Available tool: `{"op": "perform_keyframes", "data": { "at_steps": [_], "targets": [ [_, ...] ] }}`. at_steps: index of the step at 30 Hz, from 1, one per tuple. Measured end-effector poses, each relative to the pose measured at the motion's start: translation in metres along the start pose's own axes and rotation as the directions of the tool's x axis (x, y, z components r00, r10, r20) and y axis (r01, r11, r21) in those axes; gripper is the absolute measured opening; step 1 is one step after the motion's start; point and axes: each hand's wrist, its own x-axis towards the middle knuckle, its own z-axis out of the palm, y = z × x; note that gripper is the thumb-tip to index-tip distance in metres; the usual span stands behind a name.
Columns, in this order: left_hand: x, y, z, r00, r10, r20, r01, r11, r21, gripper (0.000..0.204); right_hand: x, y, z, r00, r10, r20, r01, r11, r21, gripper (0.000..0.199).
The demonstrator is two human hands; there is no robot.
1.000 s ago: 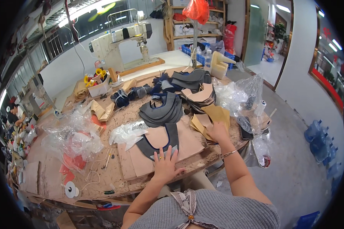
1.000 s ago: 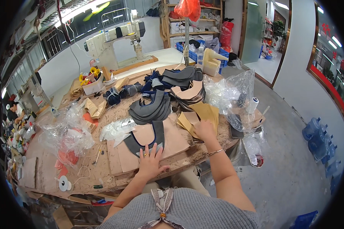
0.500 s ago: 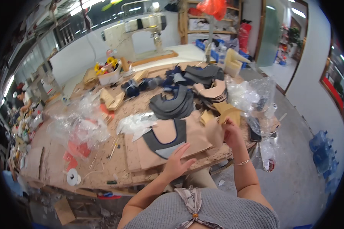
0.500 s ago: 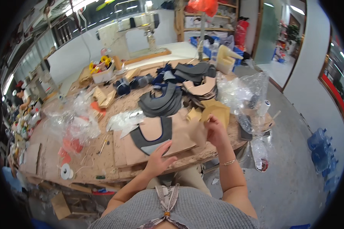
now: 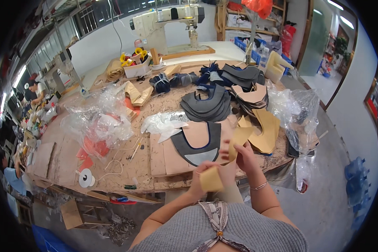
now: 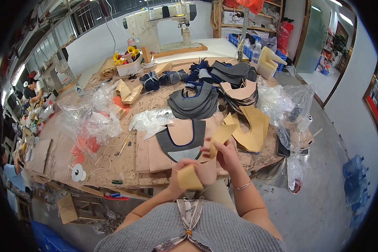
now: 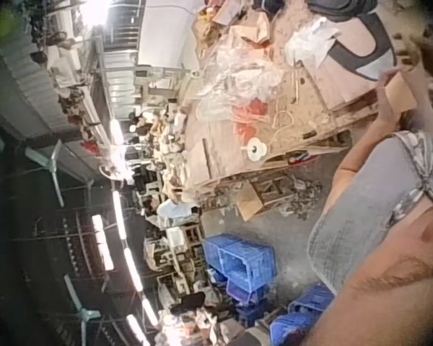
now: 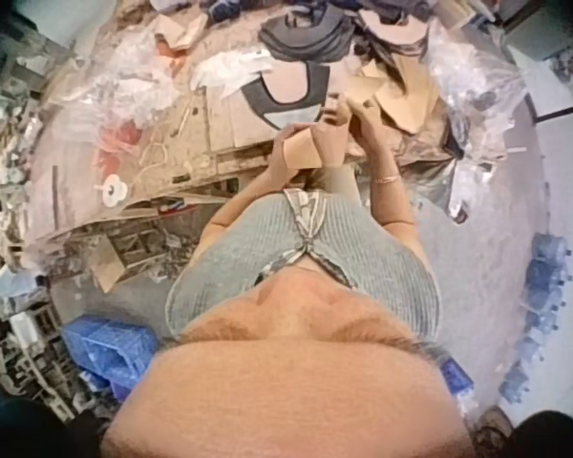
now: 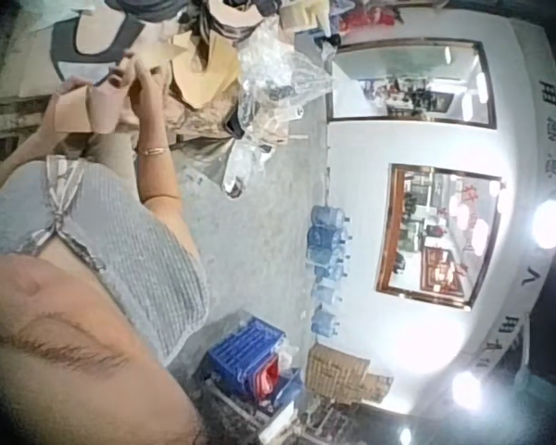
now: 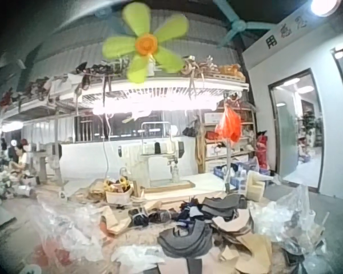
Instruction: The person assembles U-shaped fabric components by layering beige and dark blue pieces with white foam inserts. They handle the parts one at a time, aligning the layers and smoothing them on a workbench before stacking the completed units.
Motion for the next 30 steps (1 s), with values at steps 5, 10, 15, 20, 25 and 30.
{"op": "perform_keyframes", "data": {
  "at_steps": [5, 10, 15, 20, 25, 30],
  "targets": [
    [0.011, 0.005, -0.029, 0.959, -0.277, -0.055, 0.241, 0.903, -0.355, 0.025, -0.009, 0.007, -0.007, 0.899, 0.284, 0.334, -0.313, 0.949, 0.033, 0.064],
    [-0.006, 0.013, -0.027, 0.899, -0.435, 0.048, 0.434, 0.872, -0.225, 0.043, -0.016, 0.01, 0.017, 0.999, -0.049, -0.012, 0.048, 0.993, -0.11, 0.081],
    [0.016, 0.033, -0.041, 0.96, -0.239, -0.149, 0.268, 0.938, 0.221, 0.047, -0.007, 0.0, 0.012, 0.949, 0.311, 0.053, -0.299, 0.941, -0.162, 0.088],
    [0.071, 0.085, -0.063, 0.983, -0.148, -0.105, 0.181, 0.831, 0.526, 0.044, 0.044, -0.029, 0.039, 0.995, 0.027, 0.098, 0.055, 0.671, -0.739, 0.083],
    [0.085, 0.082, -0.084, 0.971, -0.222, -0.091, 0.226, 0.726, 0.65, 0.043, 0.062, -0.011, 0.034, 0.973, -0.108, 0.204, 0.227, 0.6, -0.767, 0.08],
    [0.07, 0.036, -0.101, 0.962, -0.152, -0.228, 0.267, 0.702, 0.661, 0.04, 0.053, 0.054, -0.005, 0.986, -0.127, 0.111, 0.167, 0.651, -0.74, 0.079]
  ]
}}
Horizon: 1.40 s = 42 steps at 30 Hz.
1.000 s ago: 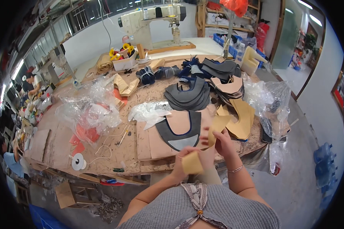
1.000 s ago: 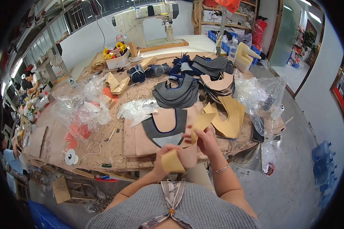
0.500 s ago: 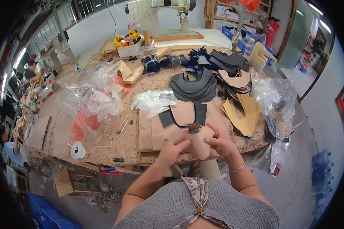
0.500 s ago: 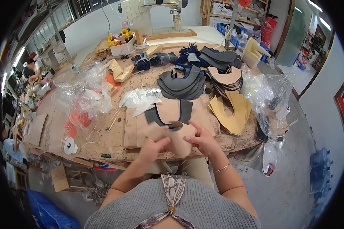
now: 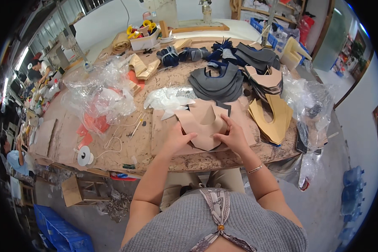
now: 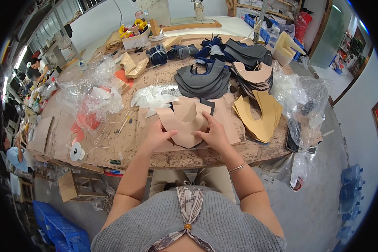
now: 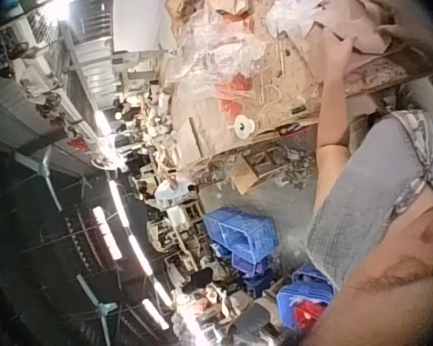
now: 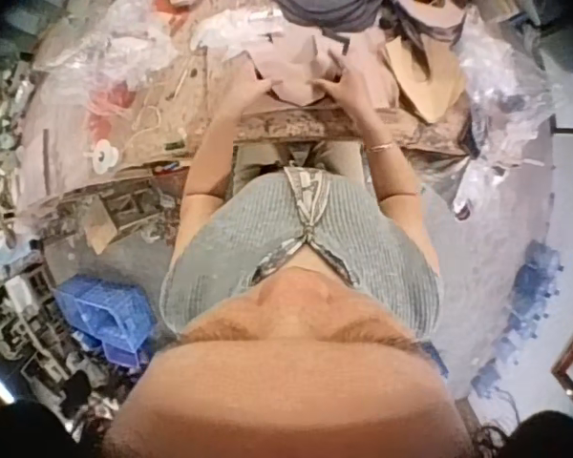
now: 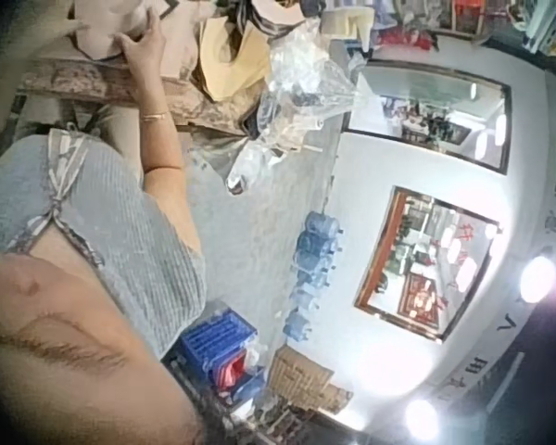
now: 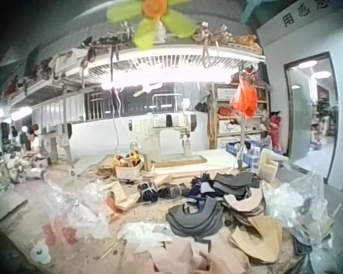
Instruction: The person assembles U-shaped fabric components by layering beige and dark blue pieces with white foam inserts. They handle the parts one at a time, aligning the layers and smoothing them on a workbench before stacking the completed units.
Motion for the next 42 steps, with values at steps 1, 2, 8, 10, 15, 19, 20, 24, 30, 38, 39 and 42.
{"op": "perform_keyframes", "data": {
  "at_steps": [1, 2, 8, 10, 15, 19, 20, 24, 30, 38, 39, 42],
  "targets": [
    [-0.001, -0.003, 0.002, 0.999, 0.018, -0.033, -0.018, 1.0, 0.012, 0.039, -0.002, -0.002, 0.004, 0.998, -0.042, -0.055, 0.044, 0.998, 0.034, 0.076],
    [-0.001, -0.004, 0.003, 0.999, -0.015, -0.036, 0.016, 1.0, 0.023, 0.038, -0.004, -0.005, 0.004, 0.999, -0.023, -0.043, 0.023, 1.0, 0.007, 0.075],
    [0.001, -0.003, 0.008, 0.997, -0.06, -0.058, 0.064, 0.996, 0.059, 0.037, 0.001, -0.027, -0.004, 0.999, 0.047, 0.02, -0.042, 0.98, -0.192, 0.074],
    [0.0, 0.0, 0.009, 0.994, -0.073, -0.08, 0.081, 0.992, 0.096, 0.038, 0.001, -0.027, -0.004, 0.999, 0.052, 0.013, -0.049, 0.981, -0.19, 0.073],
    [-0.001, -0.001, 0.009, 0.995, -0.033, -0.096, 0.043, 0.993, 0.11, 0.041, 0.0, -0.029, -0.002, 0.998, 0.067, 0.006, -0.064, 0.975, -0.215, 0.074],
    [-0.002, -0.008, 0.01, 0.992, 0.027, -0.126, 0.003, 0.972, 0.233, 0.046, -0.001, -0.035, 0.0, 0.999, 0.044, 0.009, -0.038, 0.942, -0.332, 0.077],
    [-0.002, -0.007, 0.011, 0.992, 0.027, -0.127, 0.014, 0.951, 0.31, 0.046, -0.001, -0.035, 0.001, 1.0, 0.009, 0.017, -0.002, 0.93, -0.368, 0.077],
    [-0.01, 0.013, 0.013, 0.995, -0.002, -0.103, 0.05, 0.881, 0.47, 0.048, -0.004, -0.035, 0.001, 0.991, -0.109, 0.071, 0.13, 0.881, -0.456, 0.078],
    [-0.034, 0.02, 0.016, 1.0, -0.003, -0.012, 0.007, 0.913, 0.408, 0.047, -0.028, -0.053, -0.015, 0.978, 0.061, 0.198, 0.035, 0.892, -0.45, 0.08],
    [0.045, -0.008, -0.022, 0.99, 0.132, 0.046, -0.136, 0.988, 0.08, 0.063, -0.03, -0.054, -0.017, 0.974, 0.048, 0.22, 0.063, 0.879, -0.472, 0.082],
    [0.058, -0.018, -0.029, 0.99, 0.126, 0.068, -0.133, 0.985, 0.109, 0.065, -0.03, -0.053, -0.017, 0.975, 0.049, 0.219, 0.063, 0.876, -0.478, 0.082],
    [0.067, -0.001, -0.036, 0.984, -0.049, 0.169, 0.019, 0.984, 0.176, 0.066, -0.03, -0.05, -0.019, 0.976, 0.051, 0.213, 0.059, 0.874, -0.482, 0.081]
  ]
}}
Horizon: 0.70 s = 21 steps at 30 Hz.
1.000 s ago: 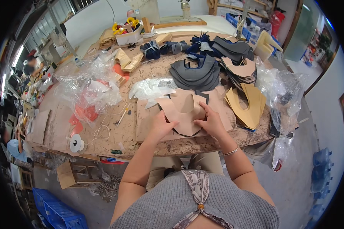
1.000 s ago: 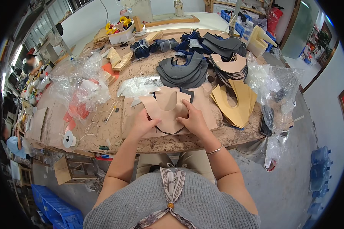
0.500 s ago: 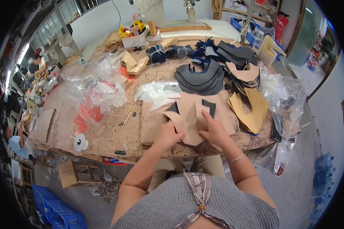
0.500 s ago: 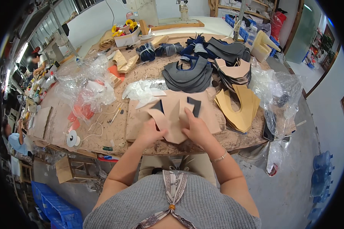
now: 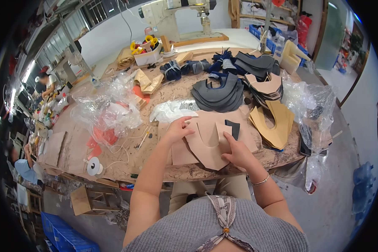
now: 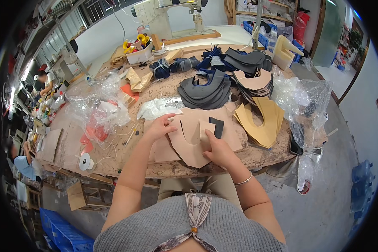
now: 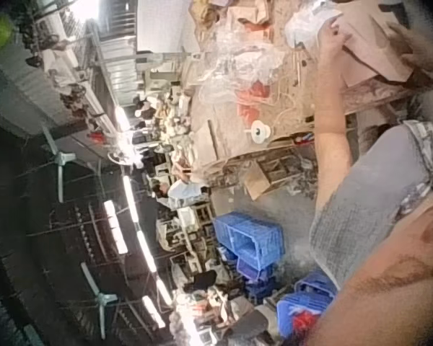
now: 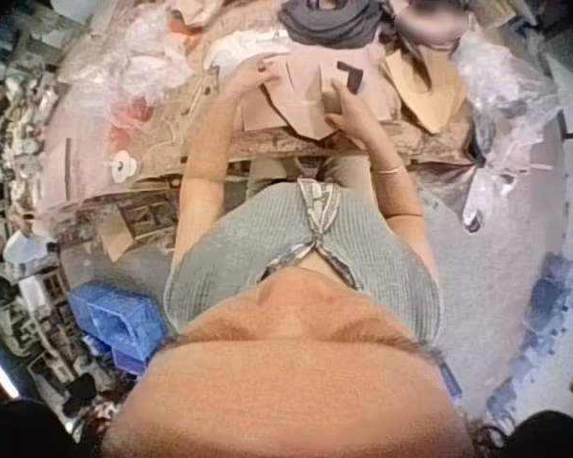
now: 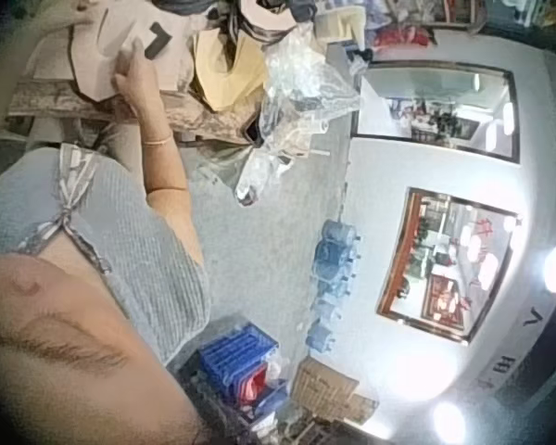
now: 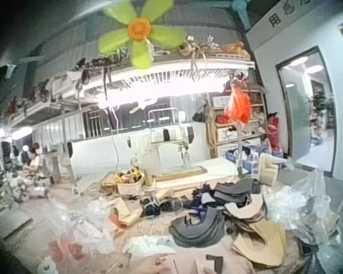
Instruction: The person assembles U-shaped fabric components by layering beige and dark blue pieces with white foam inserts. They handle the parts one at a time, aligning the layers and smoothing them on a workbench before stacking the completed units.
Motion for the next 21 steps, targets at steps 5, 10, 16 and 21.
{"op": "perform_keyframes", "data": {
  "at_steps": [5, 10, 16, 21],
  "targets": [
    [0.003, 0.009, -0.004, 1.0, -0.026, 0.009, 0.024, 0.988, 0.155, 0.065, 0.0, -0.001, -0.001, 1.0, 0.006, 0.014, -0.006, 1.0, 0.01, 0.08],
    [0.002, 0.016, 0.003, 0.997, 0.028, -0.069, -0.006, 0.954, 0.3, 0.064, -0.002, -0.006, -0.004, 0.999, 0.024, 0.021, -0.025, 0.999, 0.02, 0.078],
    [-0.005, 0.024, 0.004, 0.995, 0.013, -0.099, 0.01, 0.974, 0.228, 0.061, -0.003, -0.001, 0.001, 1.0, 0.011, -0.007, -0.011, 1.0, 0.015, 0.078],
    [-0.031, 0.035, 0.017, 0.954, 0.269, -0.13, -0.234, 0.943, 0.238, 0.058, -0.005, -0.016, -0.002, 0.989, 0.055, -0.138, -0.073, 0.989, -0.127, 0.081]
  ]
}}
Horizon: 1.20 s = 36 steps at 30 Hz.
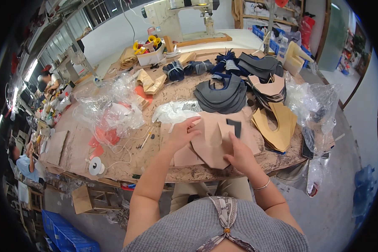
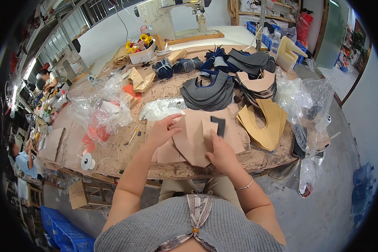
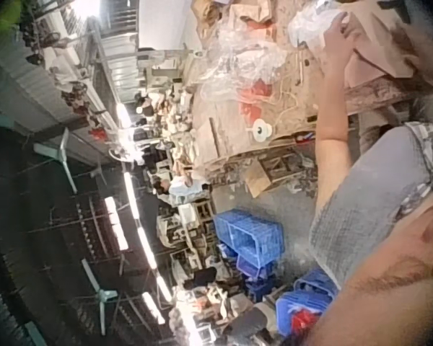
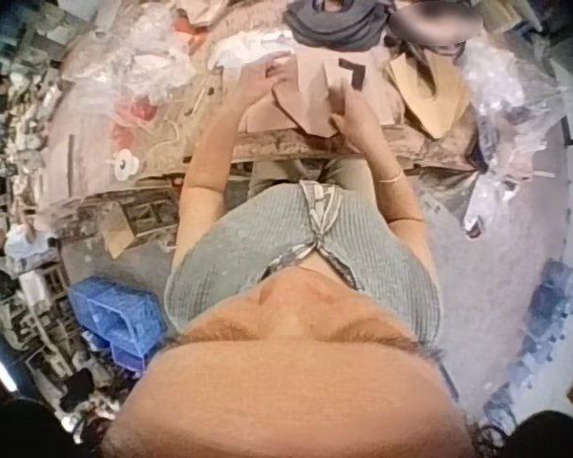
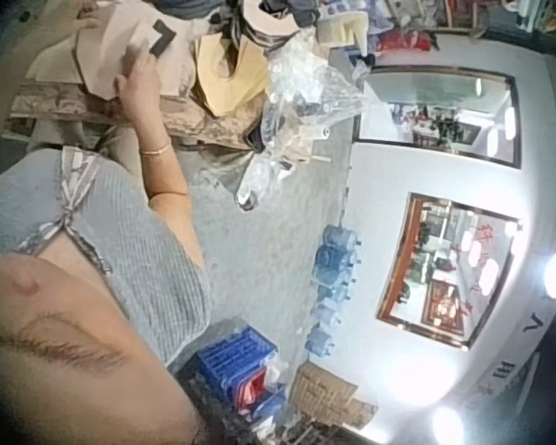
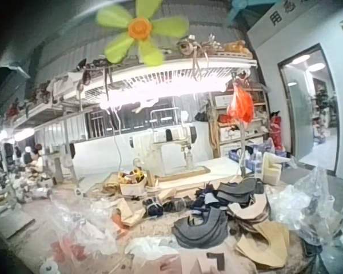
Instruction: The person assembles U-shaped fabric components by layering beige and dark blue pieces with white foam inserts. They handle the parts one at a time, aligning the layers and smoothing them on a workbench before stacking the completed units.
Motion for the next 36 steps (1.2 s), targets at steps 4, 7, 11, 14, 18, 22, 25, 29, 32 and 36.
{"op": "perform_keyframes", "data": {
  "at_steps": [4, 7, 11, 14, 18, 22, 25, 29, 32, 36],
  "targets": [
    [-0.017, -0.001, 0.013, 0.983, 0.173, -0.062, -0.18, 0.975, -0.128, 0.058, 0.01, -0.025, 0.012, 0.927, -0.259, -0.272, 0.182, 0.944, -0.276, 0.083],
    [-0.022, -0.009, 0.025, 0.984, 0.148, -0.101, -0.17, 0.949, -0.265, 0.062, 0.044, -0.018, 0.036, 0.915, -0.33, -0.233, 0.338, 0.941, -0.007, 0.062],
    [-0.051, -0.015, 0.04, 0.992, 0.107, -0.07, -0.123, 0.946, -0.298, 0.064, 0.054, 0.001, 0.052, 0.992, -0.105, -0.07, 0.126, 0.77, 0.626, 0.022],
    [-0.059, -0.027, 0.024, 0.943, 0.261, 0.204, -0.308, 0.919, 0.246, 0.068, 0.02, 0.025, 0.033, 0.996, -0.085, 0.041, 0.013, 0.559, 0.829, 0.01],
    [-0.054, -0.046, 0.008, 0.892, 0.28, 0.356, -0.403, 0.851, 0.338, 0.069, -0.001, 0.035, 0.024, 0.982, -0.183, -0.057, 0.14, 0.485, 0.863, 0.01],
    [-0.065, -0.022, 0.01, 0.921, 0.352, 0.165, -0.381, 0.901, 0.206, 0.055, 0.01, 0.007, 0.038, 0.984, -0.104, -0.145, 0.179, 0.615, 0.768, 0.012],
    [-0.065, -0.008, 0.02, 0.991, 0.13, -0.03, -0.13, 0.992, 0.01, 0.042, 0.026, -0.011, 0.064, 0.988, -0.006, -0.156, 0.12, 0.671, 0.732, 0.025],
    [-0.05, -0.024, 0.016, 0.988, -0.153, 0.015, 0.153, 0.962, -0.225, 0.035, 0.008, -0.03, 0.079, 0.979, -0.144, -0.144, 0.179, 0.946, 0.269, 0.028],
    [-0.032, -0.029, 0.005, 0.978, -0.192, 0.077, 0.206, 0.937, -0.283, 0.029, -0.002, -0.021, 0.091, 0.827, -0.528, -0.194, 0.527, 0.848, -0.06, 0.028],
    [-0.008, -0.033, -0.013, 0.965, -0.216, 0.149, 0.238, 0.96, -0.145, 0.032, -0.012, -0.024, 0.09, 0.825, -0.549, -0.134, 0.53, 0.834, -0.153, 0.03]
  ]
}}
